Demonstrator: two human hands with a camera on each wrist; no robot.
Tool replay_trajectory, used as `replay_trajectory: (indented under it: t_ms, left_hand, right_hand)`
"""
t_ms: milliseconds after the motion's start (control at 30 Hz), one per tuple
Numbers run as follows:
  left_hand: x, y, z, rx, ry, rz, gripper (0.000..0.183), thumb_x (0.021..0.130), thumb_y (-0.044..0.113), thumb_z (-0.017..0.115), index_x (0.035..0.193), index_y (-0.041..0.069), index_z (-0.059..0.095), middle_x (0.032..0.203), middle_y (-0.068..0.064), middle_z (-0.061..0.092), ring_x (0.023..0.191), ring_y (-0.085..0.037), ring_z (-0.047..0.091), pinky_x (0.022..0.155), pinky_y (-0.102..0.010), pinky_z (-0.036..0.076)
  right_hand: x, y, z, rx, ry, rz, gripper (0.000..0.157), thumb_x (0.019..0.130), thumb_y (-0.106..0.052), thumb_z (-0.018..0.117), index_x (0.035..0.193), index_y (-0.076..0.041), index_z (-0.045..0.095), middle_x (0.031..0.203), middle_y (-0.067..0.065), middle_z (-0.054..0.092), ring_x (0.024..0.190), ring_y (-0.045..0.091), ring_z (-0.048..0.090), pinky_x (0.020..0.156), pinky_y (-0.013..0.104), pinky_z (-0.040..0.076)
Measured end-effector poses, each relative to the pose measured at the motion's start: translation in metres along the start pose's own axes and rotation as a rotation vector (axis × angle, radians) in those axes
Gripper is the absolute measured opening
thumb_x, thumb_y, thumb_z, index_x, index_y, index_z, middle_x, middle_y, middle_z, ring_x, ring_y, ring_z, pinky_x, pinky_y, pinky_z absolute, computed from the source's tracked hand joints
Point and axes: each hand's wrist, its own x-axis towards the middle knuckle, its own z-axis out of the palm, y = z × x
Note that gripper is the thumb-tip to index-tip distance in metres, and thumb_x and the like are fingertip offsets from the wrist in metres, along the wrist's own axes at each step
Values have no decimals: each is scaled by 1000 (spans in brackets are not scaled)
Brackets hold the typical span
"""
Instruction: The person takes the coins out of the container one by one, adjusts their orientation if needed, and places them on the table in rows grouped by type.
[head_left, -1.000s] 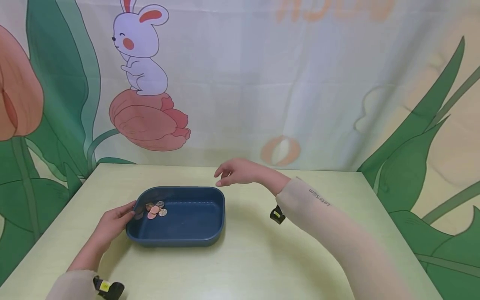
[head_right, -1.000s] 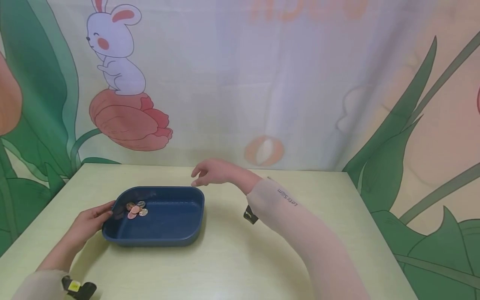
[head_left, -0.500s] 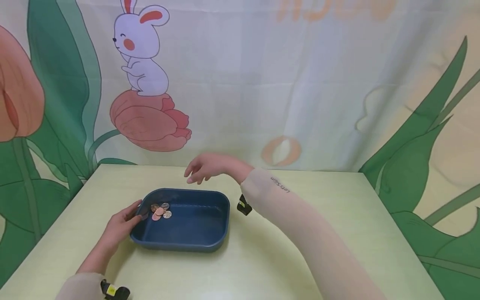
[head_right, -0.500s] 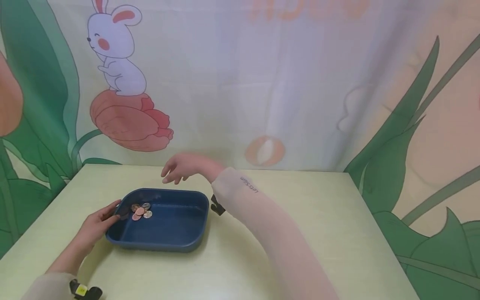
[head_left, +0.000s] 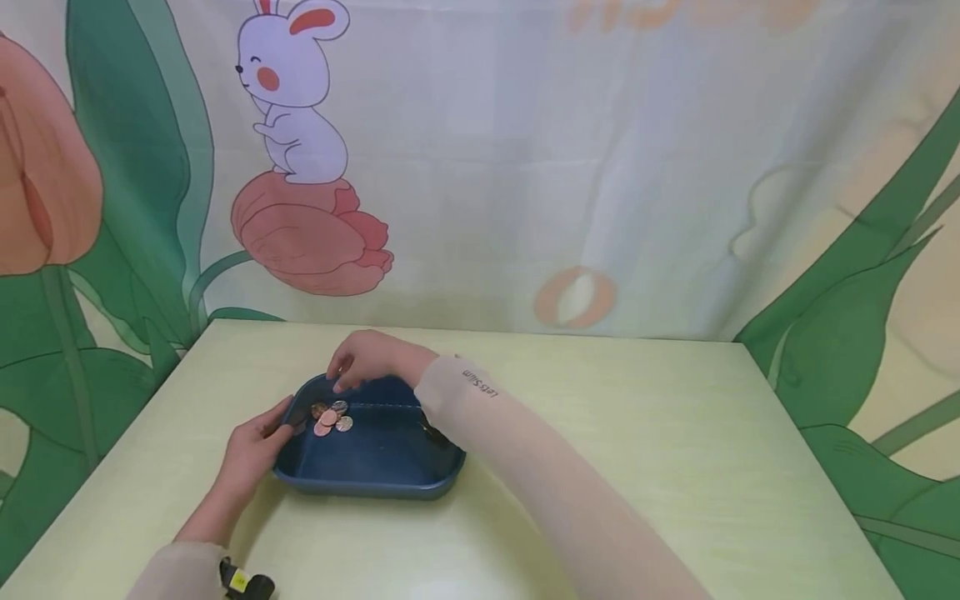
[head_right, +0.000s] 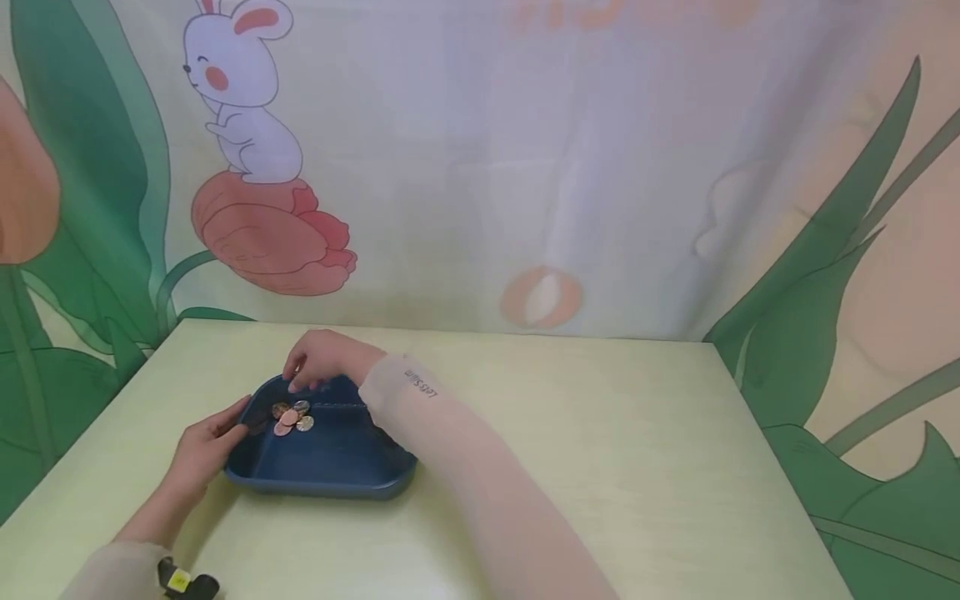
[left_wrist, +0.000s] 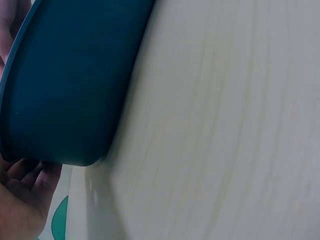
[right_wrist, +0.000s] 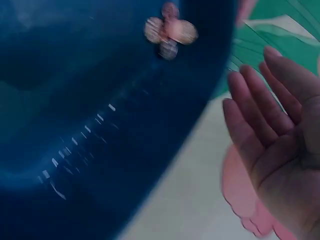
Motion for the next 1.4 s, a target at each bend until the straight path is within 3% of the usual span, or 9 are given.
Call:
replay_trajectory:
  t_ms: [300, 467, 667, 1067, 1400]
  left_hand:
    - [5, 1, 2, -28, 5, -14, 55, 104, 12, 45, 158, 3, 34, 156, -23, 40, 153, -39, 34, 121, -50, 34]
    - [5, 3, 2, -22, 15, -15, 55, 103, 11, 45, 157, 3, 35, 154, -23, 43, 153, -38, 36, 121, -49, 35]
    - [5, 2, 1, -11, 24, -6, 55, 103, 12, 45, 157, 4, 36, 152, -23, 45, 152, -39, 36, 120, -50, 36]
    - [3, -1, -1, -2, 22, -28, 56, 102, 13, 46, 157, 3, 35, 154, -24, 41, 152, -41, 34, 121, -52, 35]
    - [1, -3, 3, -3, 22, -38, 56, 103, 14, 45, 158, 6, 36, 152, -22, 46, 149, -36, 41, 118, -49, 38]
  right_hand:
    - [15, 0, 29, 7, 20, 6, 30, 98, -11, 65, 127, -5, 71, 121, 9, 77, 100, 16, 75, 78, 16, 55]
    - [22, -1, 40, -77, 21, 15, 28, 98, -15, 66, 124, -7, 73, 118, 7, 77, 94, 12, 71, 78, 16, 53]
    - [32, -1, 49, -201, 48, 31, 26, 99, -19, 66, 122, -12, 75, 119, 0, 77, 99, 10, 70, 85, 17, 53]
    - [39, -1, 68, -245, 49, 158, 24, 97, -24, 68, 119, -15, 75, 108, -4, 75, 88, 7, 61, 81, 17, 50]
    - [40, -1, 77, -329, 75, 142, 17, 97, -28, 69, 108, -17, 77, 100, -7, 76, 83, 6, 61, 76, 17, 49]
